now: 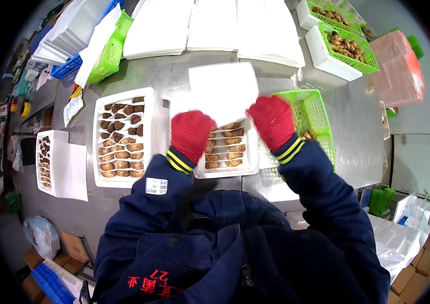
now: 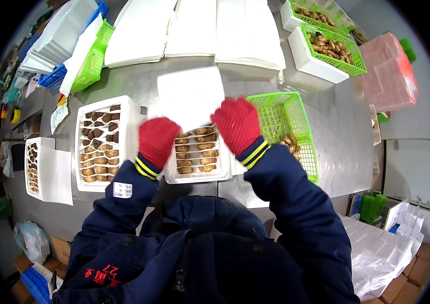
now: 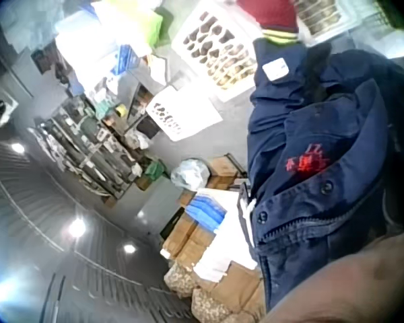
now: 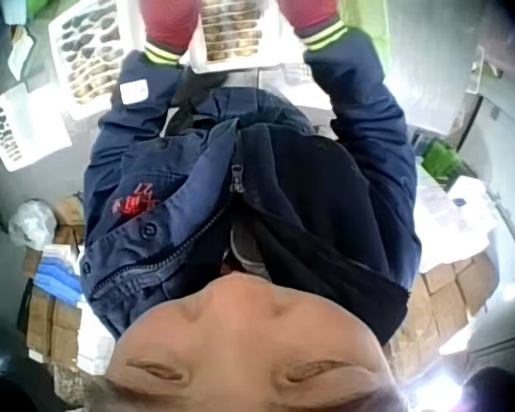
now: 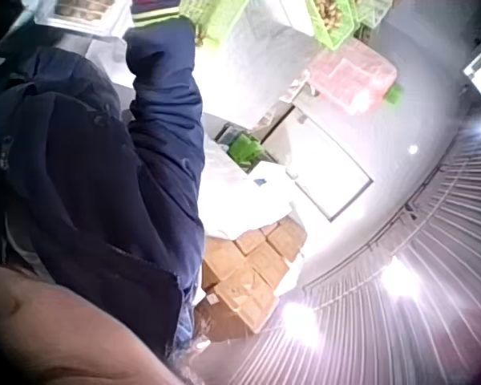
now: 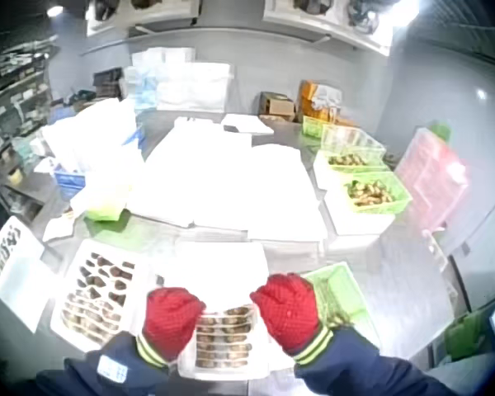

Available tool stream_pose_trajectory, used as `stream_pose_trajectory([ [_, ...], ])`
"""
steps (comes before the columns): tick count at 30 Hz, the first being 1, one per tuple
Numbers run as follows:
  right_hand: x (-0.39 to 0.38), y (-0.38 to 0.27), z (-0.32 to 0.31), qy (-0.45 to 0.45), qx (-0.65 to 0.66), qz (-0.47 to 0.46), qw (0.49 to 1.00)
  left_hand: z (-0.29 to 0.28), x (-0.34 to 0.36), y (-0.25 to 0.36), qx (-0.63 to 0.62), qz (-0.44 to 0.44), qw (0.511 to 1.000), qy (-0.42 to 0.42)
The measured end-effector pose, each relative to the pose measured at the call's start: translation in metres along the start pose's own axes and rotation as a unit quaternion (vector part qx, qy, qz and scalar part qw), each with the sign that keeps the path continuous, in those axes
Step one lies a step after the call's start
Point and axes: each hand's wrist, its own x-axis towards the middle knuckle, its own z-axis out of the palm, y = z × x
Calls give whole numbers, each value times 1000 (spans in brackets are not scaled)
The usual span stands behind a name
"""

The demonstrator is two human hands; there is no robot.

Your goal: The person places a white foam tray on a metal table, lines it with paper, and arranges brown mushrooms from a green basket into the tray. The person then closes the tray with a lid and sets it aside, repeating the process with additional trays.

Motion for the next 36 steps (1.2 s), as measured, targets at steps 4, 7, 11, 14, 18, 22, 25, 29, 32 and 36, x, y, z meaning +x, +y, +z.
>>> stream_pose_trajectory([
  [4,-62,-36,33,-142,19,-68,987,32,-60,13,84,57,978,-184],
  [7,-72,-55,37,-259,54,-89,960,22,-62,17,106,71,953,-274],
  [11,-79,-56,48,-317,86,-169,929,15,-50,30,51,53,950,-304],
  [14,-75,-51,56,-355,96,-199,908,34,-39,29,44,29,944,-324],
  [18,-66,-52,64,-410,93,-209,883,55,-29,24,30,-2,933,-358],
  [22,-46,-57,60,-467,151,-131,862,45,-36,28,-64,-33,933,-353],
  [25,-37,-58,40,-528,210,-17,822,19,-48,40,-145,-60,922,-354],
  [29,-59,-70,30,-397,201,-1,896,13,-57,55,-61,-42,919,-388],
  [32,-83,-72,43,-322,191,-43,926,12,-63,52,-78,-19,916,-394],
  [36,-111,-84,58,-251,136,-43,958,23,-65,53,-54,-12,912,-407],
])
